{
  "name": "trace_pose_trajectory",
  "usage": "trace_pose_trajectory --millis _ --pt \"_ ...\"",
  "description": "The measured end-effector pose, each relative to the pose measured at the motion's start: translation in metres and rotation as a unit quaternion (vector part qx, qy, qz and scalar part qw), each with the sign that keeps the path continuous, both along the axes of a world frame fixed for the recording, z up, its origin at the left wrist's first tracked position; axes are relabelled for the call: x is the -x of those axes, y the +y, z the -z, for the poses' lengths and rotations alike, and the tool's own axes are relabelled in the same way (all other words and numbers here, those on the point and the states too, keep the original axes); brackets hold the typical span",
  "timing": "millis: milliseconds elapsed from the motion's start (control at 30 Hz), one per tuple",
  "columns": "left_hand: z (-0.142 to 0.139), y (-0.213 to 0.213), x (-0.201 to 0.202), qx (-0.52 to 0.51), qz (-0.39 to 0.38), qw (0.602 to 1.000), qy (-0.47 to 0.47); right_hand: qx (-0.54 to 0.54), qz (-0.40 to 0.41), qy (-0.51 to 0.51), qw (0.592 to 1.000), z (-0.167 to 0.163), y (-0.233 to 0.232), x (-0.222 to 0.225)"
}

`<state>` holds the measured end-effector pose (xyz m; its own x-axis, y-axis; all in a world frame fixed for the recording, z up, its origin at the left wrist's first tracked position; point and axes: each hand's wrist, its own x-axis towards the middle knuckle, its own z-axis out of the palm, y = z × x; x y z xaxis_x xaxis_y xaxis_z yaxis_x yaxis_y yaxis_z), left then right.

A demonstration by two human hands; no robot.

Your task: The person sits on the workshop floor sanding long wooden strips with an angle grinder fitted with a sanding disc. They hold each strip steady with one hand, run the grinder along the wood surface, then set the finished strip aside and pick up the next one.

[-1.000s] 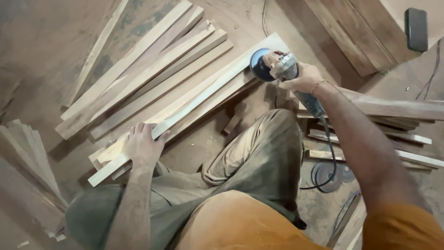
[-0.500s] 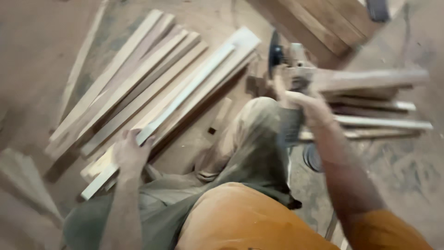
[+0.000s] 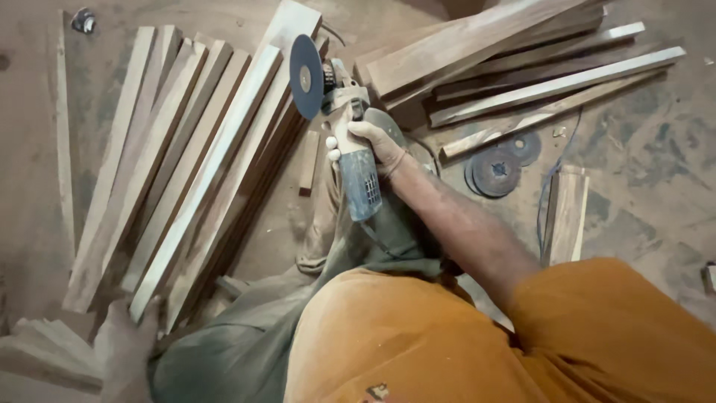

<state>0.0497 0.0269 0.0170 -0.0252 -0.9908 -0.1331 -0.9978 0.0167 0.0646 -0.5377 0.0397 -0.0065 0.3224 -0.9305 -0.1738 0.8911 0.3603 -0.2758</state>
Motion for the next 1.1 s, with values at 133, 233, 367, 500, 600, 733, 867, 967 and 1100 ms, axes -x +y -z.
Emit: trace_pose_trajectory --millis 133,233,367,500,600,733,867,967,1100 --pt "-0.021 -0.004 -0.012 -0.011 -0.019 1.000 0.012 0.004 0.004 -0.015 1.000 0.013 -0.001 0.005" --pt "-0.044 0.020 -0.002 0.052 -0.030 0.985 0.163 0.002 0.022 -0.013 1.000 0.019 -0.001 0.005" --pt "-0.083 0.030 0.029 0.077 -0.036 0.936 0.340 -0.018 -0.003 -0.005 1.000 0.024 -0.006 0.002" --pt "-0.124 0.045 0.072 0.015 0.083 0.919 0.384 -0.035 -0.018 0.101 0.994 0.027 -0.014 -0.002" --pt "-0.133 0.060 0.127 -0.021 0.061 0.927 0.369 -0.055 -0.014 0.197 0.979 0.029 -0.016 -0.006" --pt "-0.154 0.079 0.198 0.023 0.124 0.921 0.367 0.010 -0.048 0.148 0.988 0.026 -0.014 -0.012" --pt "-0.180 0.082 0.270 0.006 0.202 0.905 0.374 -0.025 -0.009 0.161 0.987 0.012 -0.010 -0.014" --pt "-0.185 0.078 0.330 -0.006 0.270 0.878 0.395 -0.050 -0.024 0.202 0.978 -0.006 0.000 -0.012" --pt "-0.182 0.060 0.416 -0.023 0.362 0.855 0.369 -0.029 -0.043 0.182 0.982 -0.022 0.009 -0.007"
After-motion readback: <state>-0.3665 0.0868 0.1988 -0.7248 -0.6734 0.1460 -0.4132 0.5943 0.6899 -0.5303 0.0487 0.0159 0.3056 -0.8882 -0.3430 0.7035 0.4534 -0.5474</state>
